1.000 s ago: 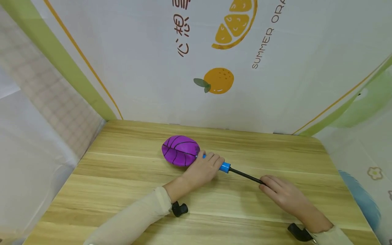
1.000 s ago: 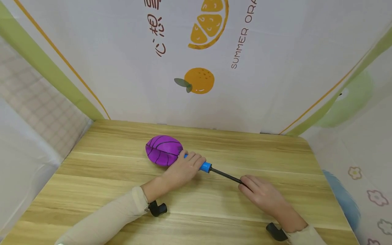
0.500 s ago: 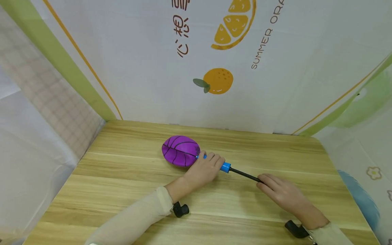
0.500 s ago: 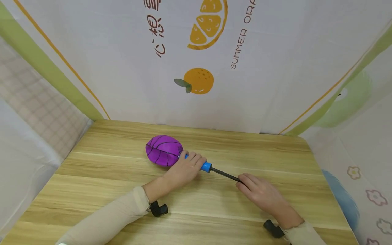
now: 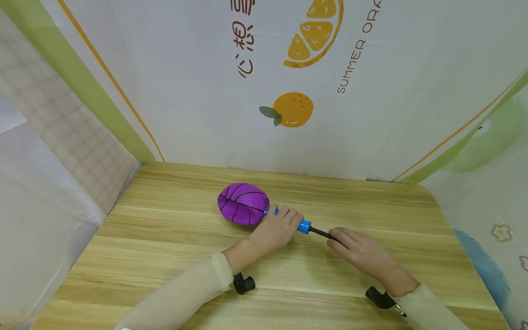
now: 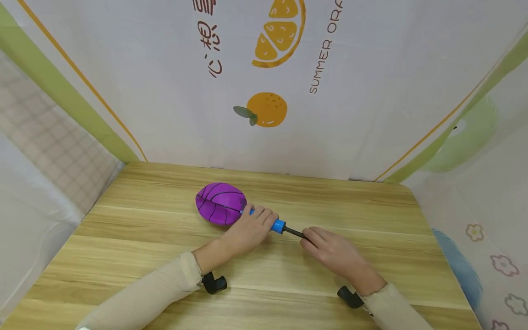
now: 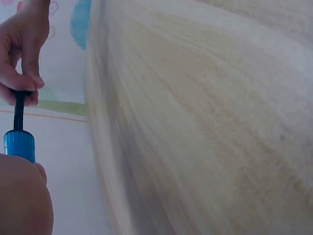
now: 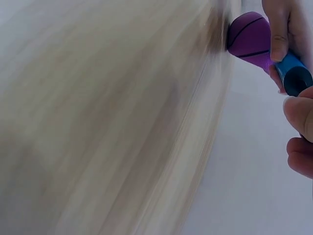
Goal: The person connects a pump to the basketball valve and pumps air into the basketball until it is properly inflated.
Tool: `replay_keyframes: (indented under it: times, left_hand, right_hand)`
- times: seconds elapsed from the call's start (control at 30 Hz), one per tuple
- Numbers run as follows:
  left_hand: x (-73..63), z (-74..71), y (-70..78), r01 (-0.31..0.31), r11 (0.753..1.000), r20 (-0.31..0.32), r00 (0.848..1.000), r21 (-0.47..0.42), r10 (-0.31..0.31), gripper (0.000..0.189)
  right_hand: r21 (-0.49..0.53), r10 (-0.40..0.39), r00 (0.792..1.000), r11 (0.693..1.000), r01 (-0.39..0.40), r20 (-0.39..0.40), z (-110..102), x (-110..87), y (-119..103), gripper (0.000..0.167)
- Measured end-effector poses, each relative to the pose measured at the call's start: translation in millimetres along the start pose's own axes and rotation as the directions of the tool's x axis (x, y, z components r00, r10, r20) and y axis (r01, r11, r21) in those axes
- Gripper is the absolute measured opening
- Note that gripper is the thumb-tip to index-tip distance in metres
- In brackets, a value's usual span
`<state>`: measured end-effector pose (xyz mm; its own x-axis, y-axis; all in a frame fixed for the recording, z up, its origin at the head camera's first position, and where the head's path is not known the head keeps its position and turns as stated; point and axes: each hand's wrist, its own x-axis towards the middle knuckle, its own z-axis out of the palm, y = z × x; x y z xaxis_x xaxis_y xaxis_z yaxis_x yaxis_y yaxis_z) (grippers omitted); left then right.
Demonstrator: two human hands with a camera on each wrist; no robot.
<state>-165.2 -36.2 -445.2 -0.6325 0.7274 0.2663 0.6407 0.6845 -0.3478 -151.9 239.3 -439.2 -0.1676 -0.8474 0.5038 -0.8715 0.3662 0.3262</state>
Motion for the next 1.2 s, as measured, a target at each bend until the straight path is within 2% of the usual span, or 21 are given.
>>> replay_keyframes:
  times: [0.13, 0.37, 0.8, 1.0, 1.2]
  left_hand:
    - [0.4, 1.9, 0.8, 0.002, 1.000, 0.009, 1.000, 0.003, -0.002, 0.028]
    - [0.6, 2.3, 3.4, -0.005, 1.000, 0.001, 1.000, 0.005, 0.005, 0.030]
    - [-1.2, 3.7, -0.3, -0.017, 1.000, 0.002, 1.000, -0.016, 0.017, 0.027]
    - [-2.6, 6.1, -2.0, -0.023, 1.000, -0.014, 1.000, 0.012, 0.023, 0.027]
    - [-3.7, 8.1, -4.5, -0.022, 1.000, -0.032, 0.999, 0.000, 0.022, 0.026]
  right_hand:
    - [0.018, -0.011, 1.000, 1.000, 0.012, -0.024, 7, 8.5, 1, 0.038]
    - [0.017, -0.032, 0.999, 0.999, 0.033, -0.024, 18, 19.0, 0, 0.038]
    - [0.010, -0.032, 0.999, 0.999, 0.032, -0.029, 23, 21.6, 0, 0.042]
    - [0.046, -0.016, 0.999, 0.999, 0.018, -0.042, 16, 12.5, 0, 0.039]
    - [0.027, 0.000, 1.000, 1.000, 0.001, -0.027, 5, -5.2, 1, 0.038]
